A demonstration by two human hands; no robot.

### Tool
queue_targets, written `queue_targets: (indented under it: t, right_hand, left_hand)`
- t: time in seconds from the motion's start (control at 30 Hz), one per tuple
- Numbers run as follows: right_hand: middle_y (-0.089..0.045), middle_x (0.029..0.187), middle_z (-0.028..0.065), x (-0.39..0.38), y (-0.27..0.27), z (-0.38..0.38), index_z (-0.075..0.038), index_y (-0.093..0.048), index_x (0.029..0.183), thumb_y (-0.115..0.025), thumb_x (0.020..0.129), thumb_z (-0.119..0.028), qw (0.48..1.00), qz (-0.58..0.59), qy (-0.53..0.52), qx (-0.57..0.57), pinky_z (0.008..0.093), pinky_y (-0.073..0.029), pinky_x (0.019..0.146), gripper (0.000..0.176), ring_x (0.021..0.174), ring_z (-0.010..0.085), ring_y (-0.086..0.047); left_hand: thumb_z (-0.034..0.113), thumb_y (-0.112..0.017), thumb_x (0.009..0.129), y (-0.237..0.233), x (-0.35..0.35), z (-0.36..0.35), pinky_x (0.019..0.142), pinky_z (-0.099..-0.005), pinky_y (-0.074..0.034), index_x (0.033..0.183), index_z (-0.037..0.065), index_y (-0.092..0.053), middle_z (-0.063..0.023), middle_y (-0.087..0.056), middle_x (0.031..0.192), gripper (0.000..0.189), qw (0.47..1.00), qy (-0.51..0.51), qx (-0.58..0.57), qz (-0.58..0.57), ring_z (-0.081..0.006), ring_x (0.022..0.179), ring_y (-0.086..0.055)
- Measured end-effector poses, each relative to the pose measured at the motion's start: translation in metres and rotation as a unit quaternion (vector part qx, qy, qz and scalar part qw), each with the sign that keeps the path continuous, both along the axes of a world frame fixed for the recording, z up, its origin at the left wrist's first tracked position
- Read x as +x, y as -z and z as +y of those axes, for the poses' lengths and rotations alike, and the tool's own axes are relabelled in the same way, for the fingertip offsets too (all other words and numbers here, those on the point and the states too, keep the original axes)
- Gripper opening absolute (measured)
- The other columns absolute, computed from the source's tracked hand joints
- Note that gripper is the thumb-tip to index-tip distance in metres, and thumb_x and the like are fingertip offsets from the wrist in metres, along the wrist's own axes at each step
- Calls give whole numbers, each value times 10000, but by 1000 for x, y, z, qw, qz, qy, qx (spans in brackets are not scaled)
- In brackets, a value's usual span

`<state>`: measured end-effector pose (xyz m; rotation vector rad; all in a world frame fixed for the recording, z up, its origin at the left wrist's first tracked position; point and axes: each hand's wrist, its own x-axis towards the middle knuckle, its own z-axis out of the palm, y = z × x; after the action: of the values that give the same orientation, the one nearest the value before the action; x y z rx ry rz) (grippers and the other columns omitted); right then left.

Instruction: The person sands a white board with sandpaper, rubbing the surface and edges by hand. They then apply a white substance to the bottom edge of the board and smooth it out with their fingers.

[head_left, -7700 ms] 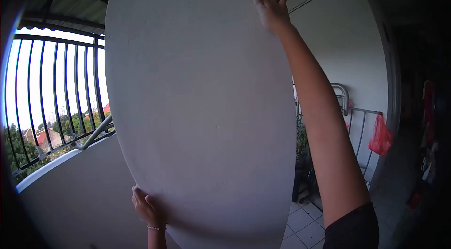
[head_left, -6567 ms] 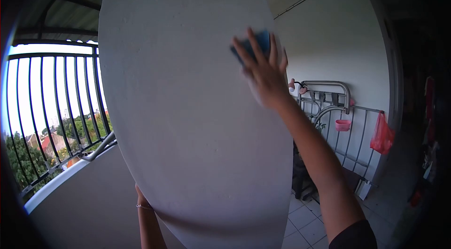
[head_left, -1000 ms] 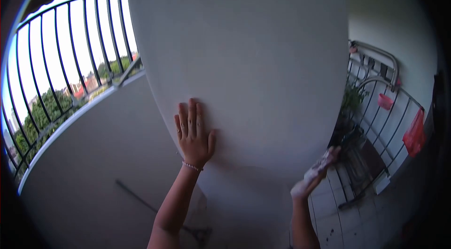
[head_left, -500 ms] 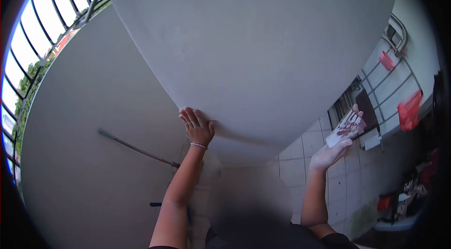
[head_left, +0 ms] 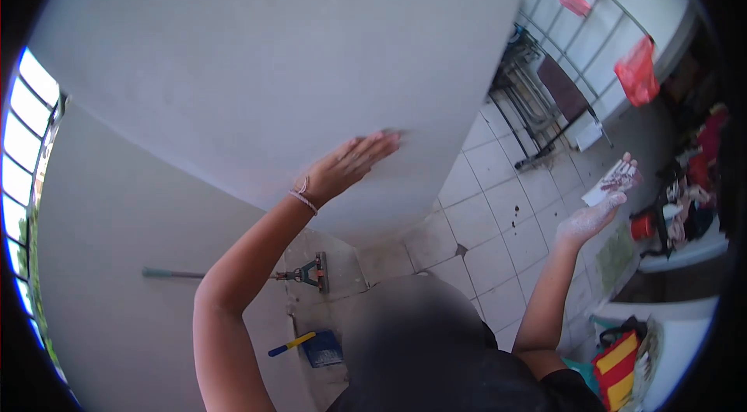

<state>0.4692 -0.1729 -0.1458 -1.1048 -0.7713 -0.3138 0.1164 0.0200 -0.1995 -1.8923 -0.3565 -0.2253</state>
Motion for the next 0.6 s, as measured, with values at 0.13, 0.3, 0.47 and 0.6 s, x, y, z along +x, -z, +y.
queue_targets:
  t: [0.13, 0.3, 0.47, 0.6]
  right_hand:
    - [-304, 1498, 160, 3, 5, -23, 39, -182, 1459, -283, 974, -546, 999, 5, 47, -28, 396, -87, 1158, 766, 1410, 280, -230]
    - [-272, 1516, 123, 29, 77, -83, 11, -191, 1467, -319, 963, -549, 989, 121, 75, -32, 373, -80, 1153, 763, 1415, 252, -206]
    - [-288, 1509, 132, 25, 146, -134, 8, -198, 1466, -302, 970, -544, 973, 179, 119, -88, 372, -95, 1151, 749, 1412, 257, -213]
    - [-264, 1516, 155, -2, 195, -153, 30, -183, 1465, -282, 985, -516, 947, 299, 60, -103, 371, -103, 1148, 733, 1415, 263, -211]
  left_hand:
    - [501, -417, 893, -20, 59, 4, 1167, -437, -76, 1511, 234, -173, 19, -169, 1569, 716, 1000, -13, -4, 23, -190, 1434, -191]
    - [522, -390, 909, 11, 99, 1, 1165, -436, -65, 1512, 181, -161, -5, -128, 1576, 729, 994, -30, 21, 106, -217, 1444, -145]
    - [535, -336, 935, 95, 131, 4, 1166, -428, -39, 1507, 101, -134, -61, -79, 1581, 745, 968, -9, 43, 246, -269, 1453, -75]
    - [504, -305, 960, 200, 140, 7, 1169, -408, -37, 1492, 18, -104, -100, -55, 1578, 748, 924, 4, 71, 375, -275, 1452, -51]
